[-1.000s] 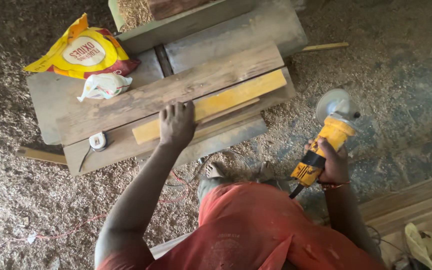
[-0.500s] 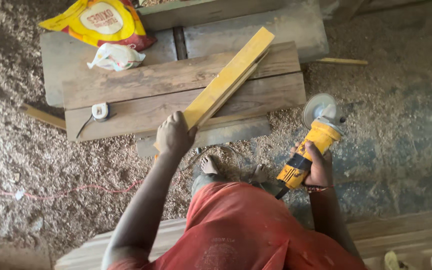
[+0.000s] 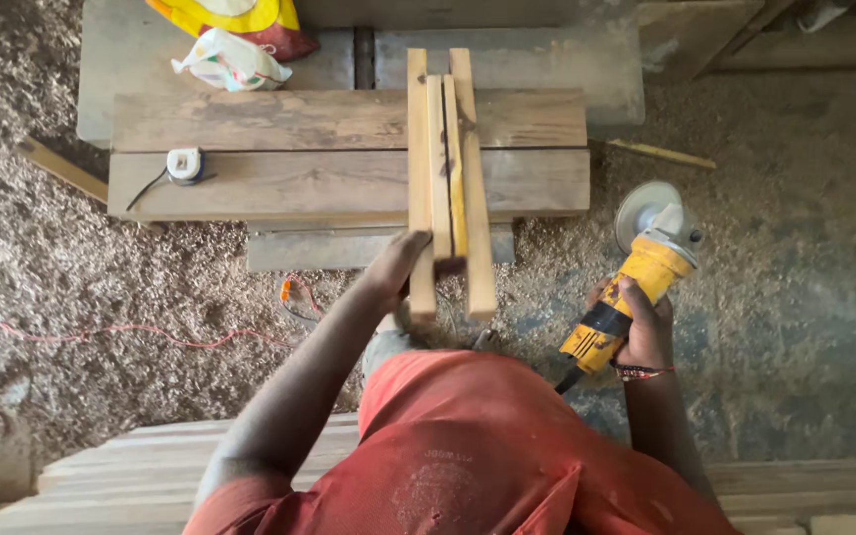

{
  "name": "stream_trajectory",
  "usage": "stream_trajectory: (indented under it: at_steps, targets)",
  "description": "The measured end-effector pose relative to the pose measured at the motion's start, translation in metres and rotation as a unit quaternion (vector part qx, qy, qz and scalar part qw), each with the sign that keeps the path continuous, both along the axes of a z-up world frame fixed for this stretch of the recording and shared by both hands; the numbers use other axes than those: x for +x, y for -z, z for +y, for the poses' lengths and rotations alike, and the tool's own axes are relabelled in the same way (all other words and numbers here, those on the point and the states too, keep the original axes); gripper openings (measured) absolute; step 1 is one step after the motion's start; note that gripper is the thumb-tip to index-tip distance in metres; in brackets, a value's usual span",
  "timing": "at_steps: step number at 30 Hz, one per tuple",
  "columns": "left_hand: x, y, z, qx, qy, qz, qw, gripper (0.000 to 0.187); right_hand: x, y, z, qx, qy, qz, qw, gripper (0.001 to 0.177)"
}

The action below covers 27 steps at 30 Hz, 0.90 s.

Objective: The person uses an angle grinder with a sanding disc to smooth the surfaces of several small wooden planks on a workbench. They repeatedly sand the planks, flip them over to sand the other side, and occasionally inspect the wood by hand.

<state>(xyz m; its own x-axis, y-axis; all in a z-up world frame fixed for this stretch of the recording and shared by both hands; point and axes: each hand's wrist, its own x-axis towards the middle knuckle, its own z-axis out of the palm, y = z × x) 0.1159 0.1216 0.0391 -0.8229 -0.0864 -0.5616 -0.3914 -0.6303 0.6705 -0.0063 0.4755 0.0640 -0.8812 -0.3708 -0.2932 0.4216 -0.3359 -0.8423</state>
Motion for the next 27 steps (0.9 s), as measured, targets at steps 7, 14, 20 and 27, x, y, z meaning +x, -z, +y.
stream_trajectory:
  at_steps: [7,14,20,27]
  targets:
    - [-0.047,-0.069,-0.019,0.111,-0.047,0.069,0.99,0.05,-0.008,-0.008,-0.003,-0.027,-0.019,0.015,0.999,0.029]
    - [-0.081,-0.066,-0.042,0.099,-0.033,0.099,0.99,0.05,-0.006,-0.01,-0.008,0.001,-0.015,0.023,1.0,0.03]
    - [-0.102,-0.083,-0.051,0.103,-0.03,0.07,0.992,0.049,0.001,-0.01,-0.009,-0.007,-0.016,0.017,1.0,0.03]
    - [-0.115,-0.081,-0.065,0.103,-0.005,0.087,0.991,0.049,0.008,-0.015,-0.011,-0.006,0.013,0.015,1.0,0.029]
